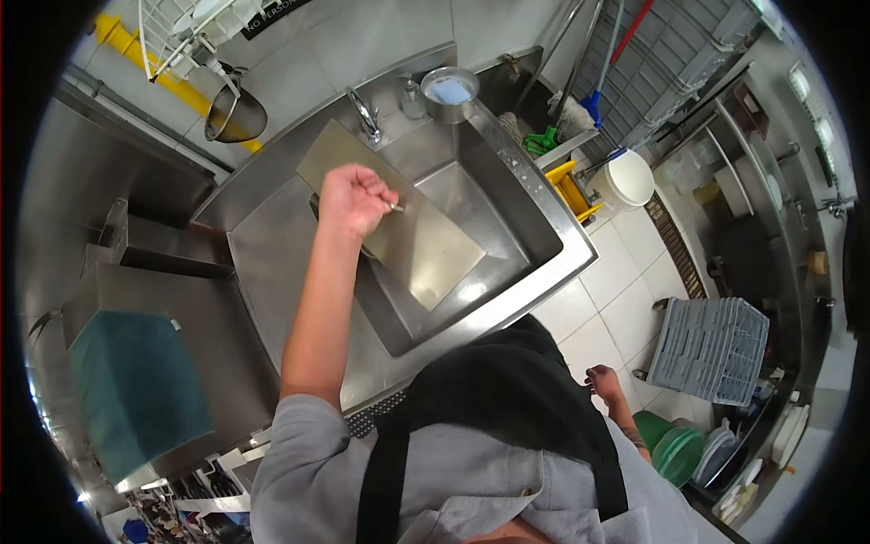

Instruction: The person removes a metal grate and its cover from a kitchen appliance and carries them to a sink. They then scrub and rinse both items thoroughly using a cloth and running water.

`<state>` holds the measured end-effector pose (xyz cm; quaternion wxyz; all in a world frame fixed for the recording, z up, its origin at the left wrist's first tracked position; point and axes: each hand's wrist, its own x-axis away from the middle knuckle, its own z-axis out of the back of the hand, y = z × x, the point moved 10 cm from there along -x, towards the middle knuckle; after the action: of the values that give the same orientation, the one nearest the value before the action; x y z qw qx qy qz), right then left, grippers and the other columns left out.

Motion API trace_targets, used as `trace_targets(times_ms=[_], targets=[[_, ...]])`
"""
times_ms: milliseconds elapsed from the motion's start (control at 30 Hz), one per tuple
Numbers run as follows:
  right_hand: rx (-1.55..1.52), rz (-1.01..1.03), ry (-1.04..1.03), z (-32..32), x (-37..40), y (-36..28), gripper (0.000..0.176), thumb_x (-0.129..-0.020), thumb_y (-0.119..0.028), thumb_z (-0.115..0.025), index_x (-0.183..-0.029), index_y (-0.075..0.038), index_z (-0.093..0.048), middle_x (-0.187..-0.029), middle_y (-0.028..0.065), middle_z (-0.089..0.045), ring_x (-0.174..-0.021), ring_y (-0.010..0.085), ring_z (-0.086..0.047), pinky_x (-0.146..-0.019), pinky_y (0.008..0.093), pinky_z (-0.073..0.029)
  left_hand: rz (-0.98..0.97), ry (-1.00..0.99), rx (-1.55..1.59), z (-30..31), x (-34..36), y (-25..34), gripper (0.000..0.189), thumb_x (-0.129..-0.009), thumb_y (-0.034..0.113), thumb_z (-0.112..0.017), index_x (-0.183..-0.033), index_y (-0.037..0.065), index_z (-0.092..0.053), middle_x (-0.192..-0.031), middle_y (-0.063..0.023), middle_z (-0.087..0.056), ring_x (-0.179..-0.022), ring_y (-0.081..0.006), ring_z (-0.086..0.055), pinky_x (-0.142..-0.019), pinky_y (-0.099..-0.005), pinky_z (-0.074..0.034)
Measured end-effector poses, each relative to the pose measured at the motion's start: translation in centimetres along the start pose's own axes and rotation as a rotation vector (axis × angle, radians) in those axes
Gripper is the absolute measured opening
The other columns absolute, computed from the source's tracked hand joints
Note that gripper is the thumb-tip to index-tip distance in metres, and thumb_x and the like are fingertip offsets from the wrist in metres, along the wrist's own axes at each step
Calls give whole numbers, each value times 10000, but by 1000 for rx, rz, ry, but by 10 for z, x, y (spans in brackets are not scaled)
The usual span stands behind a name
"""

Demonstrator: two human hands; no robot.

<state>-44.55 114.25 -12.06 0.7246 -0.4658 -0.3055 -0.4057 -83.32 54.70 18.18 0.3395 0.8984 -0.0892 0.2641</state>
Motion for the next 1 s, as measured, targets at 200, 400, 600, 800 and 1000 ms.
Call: trace_targets(times_ms=[200, 400, 600, 800, 1000], targets=[[463, 466, 50, -8, 20, -207, 313, -976, -224, -655, -769, 11, -637, -627, 92, -648, -563, 168, -631, -547, 345, -517, 67, 25, 34, 91, -41, -22, 132, -792, -4, -532, -790, 88, -436, -680, -54, -406, -574, -196, -390, -627, -396, -385], [751, 941, -73, -124, 74, -463, 288, -963, -281, -645, -908, -2, -688, -905, 235, -686, -856, 438, -661, -765, 480, -521, 74, 181, 47, 161, -24, -29, 189, -803, -13, -569, -810, 133, -448, -705, 2, -420, -562, -131, -412, -573, -361, -387], [931, 1536, -176, -312, 59, -633, 392, -911, -177, -644, -1250, 17, -617, -1273, 244, -617, -1233, 413, -566, -1030, 474, -492, -33, 367, -160, 223, -11, -17, 218, -824, -17, -600, -930, 128, -477, -756, 33, -444, -575, -98, -411, -524, -320, -369], [1217, 1784, 139, -441, 27, -768, 698, -814, -209, -708, -1383, 102, -452, -1469, 261, -460, -1360, 425, -446, -1158, 480, -386, -77, 491, -397, 252, -19, -7, 165, -878, 67, -629, -1012, 102, -539, -757, 25, -480, -600, -103, -451, -533, -300, -384], [1502, 1830, 147, -510, -29, -796, 698, -855, -254, -624, -1391, 157, -447, -1451, 331, -459, -1375, 447, -444, -1154, 451, -412, -18, 509, -383, 259, -29, -3, 159, -922, 157, -664, -1027, 88, -568, -748, 26, -492, -616, -93, -470, -528, -301, -391]])
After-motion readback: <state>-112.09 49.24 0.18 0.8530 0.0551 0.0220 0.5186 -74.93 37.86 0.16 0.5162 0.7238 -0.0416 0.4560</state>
